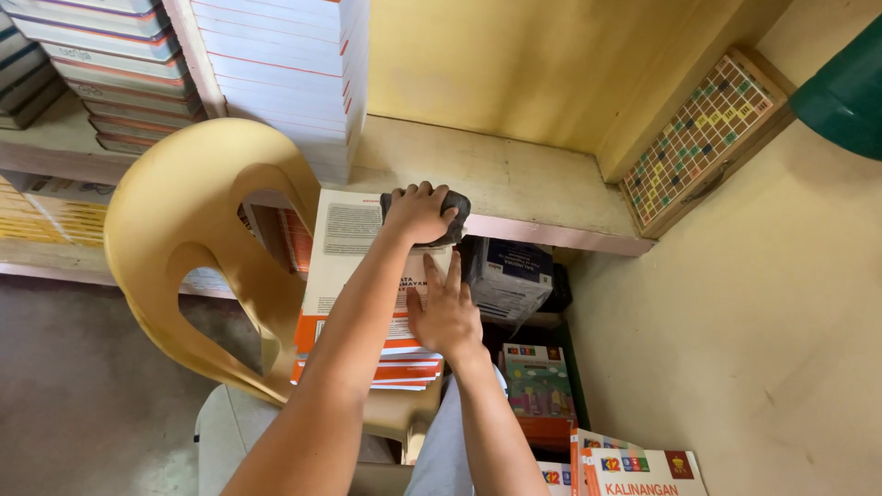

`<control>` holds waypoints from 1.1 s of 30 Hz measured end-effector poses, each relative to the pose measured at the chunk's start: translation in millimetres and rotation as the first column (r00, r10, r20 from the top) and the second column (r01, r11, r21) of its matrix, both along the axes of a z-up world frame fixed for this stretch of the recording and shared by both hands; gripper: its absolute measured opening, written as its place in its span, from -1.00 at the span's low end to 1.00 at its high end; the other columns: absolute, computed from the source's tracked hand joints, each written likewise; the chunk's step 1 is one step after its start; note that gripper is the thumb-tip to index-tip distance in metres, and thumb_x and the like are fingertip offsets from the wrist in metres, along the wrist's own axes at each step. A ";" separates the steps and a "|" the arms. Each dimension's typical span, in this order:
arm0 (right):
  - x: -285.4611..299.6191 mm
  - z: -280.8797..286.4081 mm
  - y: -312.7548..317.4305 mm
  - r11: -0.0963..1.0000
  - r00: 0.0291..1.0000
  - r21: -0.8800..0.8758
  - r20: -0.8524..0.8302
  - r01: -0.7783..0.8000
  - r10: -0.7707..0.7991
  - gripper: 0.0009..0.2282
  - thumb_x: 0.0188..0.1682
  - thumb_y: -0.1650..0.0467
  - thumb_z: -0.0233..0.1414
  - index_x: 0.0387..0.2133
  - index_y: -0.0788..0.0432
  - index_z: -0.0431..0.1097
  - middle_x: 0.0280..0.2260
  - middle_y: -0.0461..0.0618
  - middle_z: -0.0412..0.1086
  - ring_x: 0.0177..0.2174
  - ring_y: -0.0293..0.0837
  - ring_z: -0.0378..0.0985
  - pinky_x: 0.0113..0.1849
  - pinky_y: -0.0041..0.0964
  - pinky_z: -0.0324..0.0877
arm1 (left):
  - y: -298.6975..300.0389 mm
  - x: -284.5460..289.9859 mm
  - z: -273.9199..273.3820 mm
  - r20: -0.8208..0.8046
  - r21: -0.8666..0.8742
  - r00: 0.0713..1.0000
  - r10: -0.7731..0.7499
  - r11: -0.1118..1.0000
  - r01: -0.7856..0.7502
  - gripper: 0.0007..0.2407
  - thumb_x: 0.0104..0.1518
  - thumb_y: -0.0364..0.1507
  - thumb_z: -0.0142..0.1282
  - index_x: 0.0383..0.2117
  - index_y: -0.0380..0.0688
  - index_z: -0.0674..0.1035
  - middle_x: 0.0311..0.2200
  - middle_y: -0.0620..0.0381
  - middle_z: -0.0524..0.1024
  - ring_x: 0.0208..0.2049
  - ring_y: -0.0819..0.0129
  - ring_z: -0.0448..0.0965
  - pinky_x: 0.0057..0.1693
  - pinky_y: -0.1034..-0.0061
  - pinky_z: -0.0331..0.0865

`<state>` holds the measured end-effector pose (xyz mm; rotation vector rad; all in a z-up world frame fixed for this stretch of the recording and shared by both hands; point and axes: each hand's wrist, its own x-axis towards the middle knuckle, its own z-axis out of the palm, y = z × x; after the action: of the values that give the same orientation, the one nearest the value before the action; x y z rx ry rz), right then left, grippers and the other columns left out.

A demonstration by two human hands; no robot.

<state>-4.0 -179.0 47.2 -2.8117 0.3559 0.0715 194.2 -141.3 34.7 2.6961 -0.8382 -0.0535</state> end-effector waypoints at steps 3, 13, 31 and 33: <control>0.1 -2.0 -0.8 1.000 1.000 0.004 -0.004 -0.009 0.009 -0.42 0.07 0.11 -0.23 0.39 -0.12 -0.09 0.39 0.22 -0.24 0.18 0.27 0.27 0.02 0.17 0.41 | 14.8 1.1 -1.4 0.002 0.027 1.000 -0.008 1.000 0.008 -0.50 0.34 -0.07 -0.34 0.37 0.08 0.22 0.23 -0.09 0.33 0.31 -0.03 0.27 0.38 0.01 0.00; 5.8 -9.3 -2.5 0.999 0.998 0.032 -0.061 0.009 -0.007 -0.40 0.06 0.08 -0.26 0.41 -0.20 -0.13 0.42 0.17 -0.29 0.21 0.22 0.23 0.02 0.14 0.41 | 139.0 45.4 -37.3 0.153 0.088 0.981 0.117 0.987 -0.132 -0.54 0.31 -0.08 -0.21 0.22 0.01 0.48 0.12 -0.15 0.50 0.20 -0.09 0.47 0.27 0.12 0.28; 0.3 -3.0 -3.2 1.000 1.000 0.027 -0.006 -0.008 0.008 -0.42 0.06 0.11 -0.21 0.40 -0.16 -0.05 0.42 0.19 -0.24 0.19 0.31 0.26 0.03 0.20 0.38 | 159.4 -90.1 -56.6 0.081 -0.087 0.971 0.225 0.972 -0.218 -0.44 0.26 -0.23 -0.17 0.38 -0.27 0.21 0.39 -0.43 -0.02 0.37 -0.41 0.05 0.46 0.04 -0.07; -1.9 -0.1 -1.9 0.999 1.000 0.049 0.011 0.013 -0.013 -0.43 0.07 0.11 -0.21 0.40 -0.17 -0.03 0.41 0.17 -0.21 0.19 0.30 0.27 0.03 0.19 0.39 | 161.8 -114.2 -67.8 0.180 -0.147 0.961 0.208 0.972 -0.182 -0.45 0.24 -0.28 -0.13 0.34 -0.34 0.24 0.35 -0.50 0.04 0.30 -0.42 0.18 0.42 0.04 0.04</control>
<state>-6.0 -181.0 47.0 -2.7602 0.3646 0.0611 80.0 20.5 -33.1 2.6751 -0.5991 0.3038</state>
